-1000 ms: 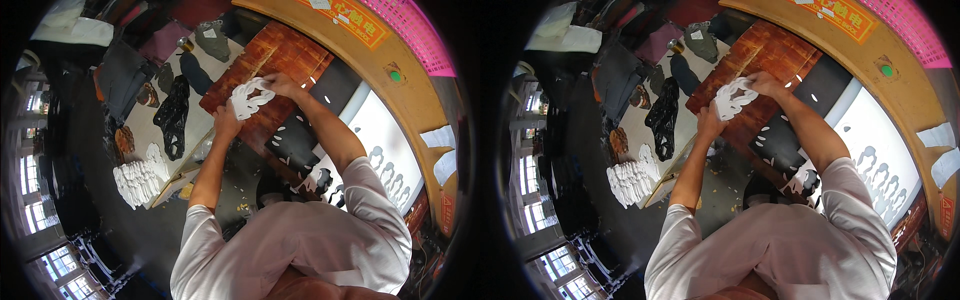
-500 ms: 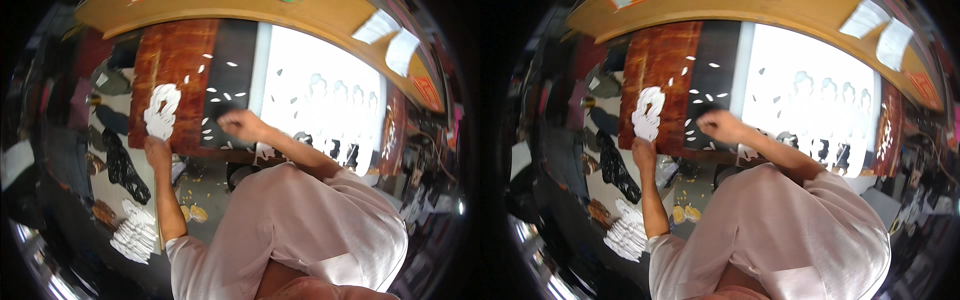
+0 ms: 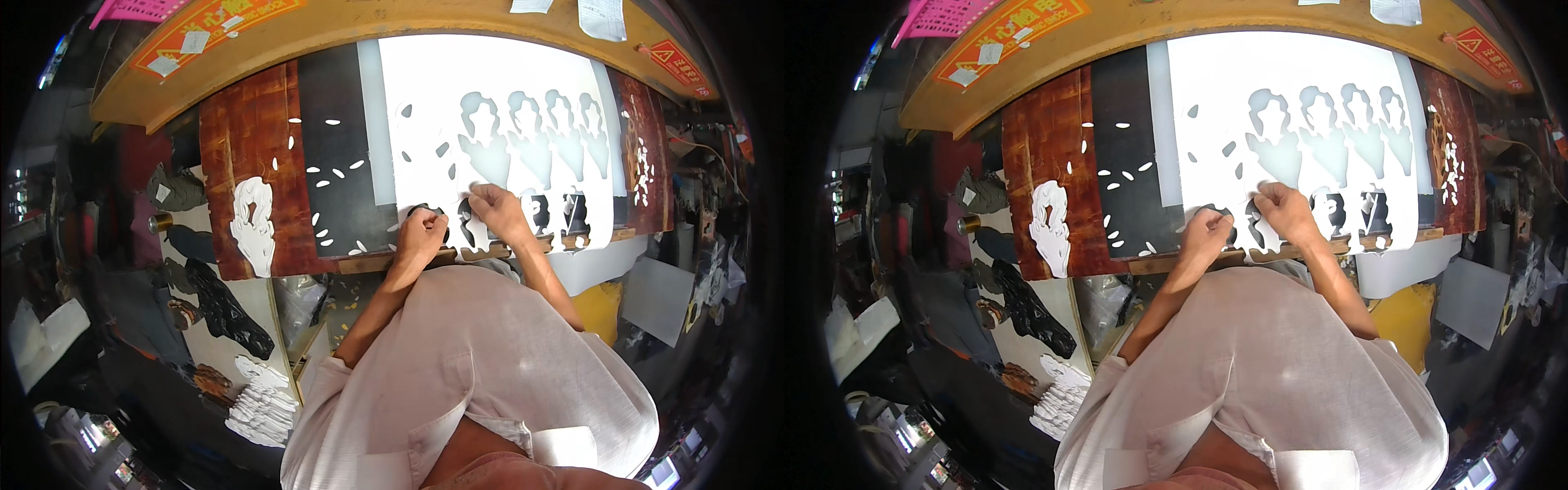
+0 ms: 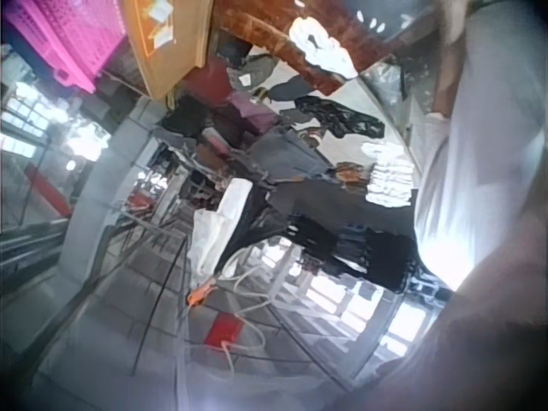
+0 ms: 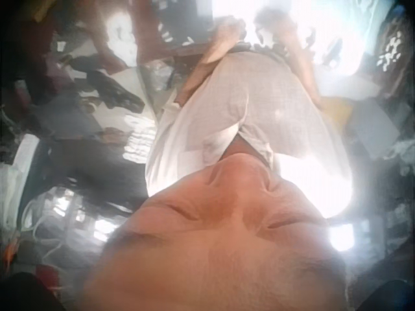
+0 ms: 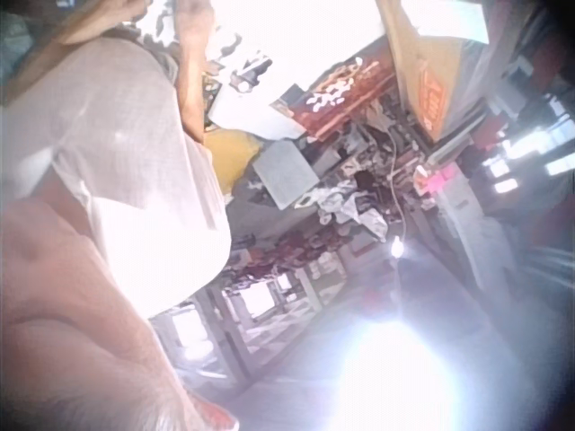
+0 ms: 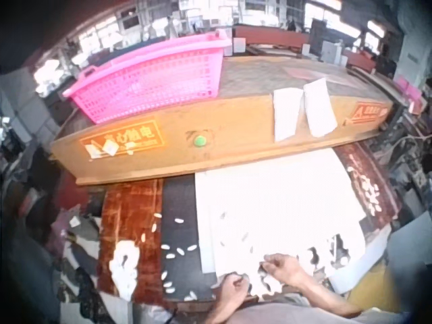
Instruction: The person repeatedly places a sheet of white material with pre-cut shapes onto a wooden frame, presses it down, and peels off the cutouts one by one. The cutouts are collected in a pile on the table while the remaining sheet is repositioned for the next cycle.
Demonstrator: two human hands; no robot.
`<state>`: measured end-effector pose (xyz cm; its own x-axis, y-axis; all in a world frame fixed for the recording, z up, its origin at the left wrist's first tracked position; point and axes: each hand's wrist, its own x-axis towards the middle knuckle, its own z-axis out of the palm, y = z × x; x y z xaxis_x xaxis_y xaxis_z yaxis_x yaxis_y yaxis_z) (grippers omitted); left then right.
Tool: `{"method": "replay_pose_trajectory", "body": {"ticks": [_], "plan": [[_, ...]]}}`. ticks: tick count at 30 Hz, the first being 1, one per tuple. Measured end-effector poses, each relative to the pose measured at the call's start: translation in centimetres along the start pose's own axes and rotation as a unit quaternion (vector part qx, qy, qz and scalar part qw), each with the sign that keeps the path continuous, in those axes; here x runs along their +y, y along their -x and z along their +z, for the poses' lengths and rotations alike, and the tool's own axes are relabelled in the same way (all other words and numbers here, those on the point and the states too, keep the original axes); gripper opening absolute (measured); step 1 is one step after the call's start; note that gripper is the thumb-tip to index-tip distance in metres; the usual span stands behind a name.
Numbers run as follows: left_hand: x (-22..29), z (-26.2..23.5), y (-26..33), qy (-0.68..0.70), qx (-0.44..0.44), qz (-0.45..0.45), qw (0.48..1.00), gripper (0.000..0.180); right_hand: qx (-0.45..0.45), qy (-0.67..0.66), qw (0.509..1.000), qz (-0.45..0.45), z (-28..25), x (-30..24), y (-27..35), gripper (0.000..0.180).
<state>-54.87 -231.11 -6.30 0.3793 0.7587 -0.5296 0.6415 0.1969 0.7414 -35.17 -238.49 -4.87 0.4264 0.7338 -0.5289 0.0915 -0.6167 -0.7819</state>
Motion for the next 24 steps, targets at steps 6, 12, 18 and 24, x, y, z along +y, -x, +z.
{"method": "replay_pose_trajectory", "body": {"ticks": [6, 12, 18, 24], "plan": [[-0.8, 0.5, -1.0, 0.514, -0.120, -0.100, 0.843, 0.020, 0.015, 0.162, 0.955, -0.249, -0.6, -1.4, 0.3, 0.040], [-1.4, 0.3, -1.4, 0.543, -0.167, -0.083, 0.819, 0.019, -0.100, 0.208, 0.889, -0.396, -0.6, -0.7, -5.3, 0.037], [0.8, 0.2, -1.0, 0.322, -0.107, -0.123, 0.933, 0.026, 0.177, -0.078, 0.966, -0.173, -7.3, -9.5, -12.8, 0.036], [5.6, -3.6, 0.4, 0.026, 0.027, 0.076, 0.996, 0.049, 0.067, 0.076, 0.903, -0.417, -9.4, -14.7, -8.7, 0.023]]}}
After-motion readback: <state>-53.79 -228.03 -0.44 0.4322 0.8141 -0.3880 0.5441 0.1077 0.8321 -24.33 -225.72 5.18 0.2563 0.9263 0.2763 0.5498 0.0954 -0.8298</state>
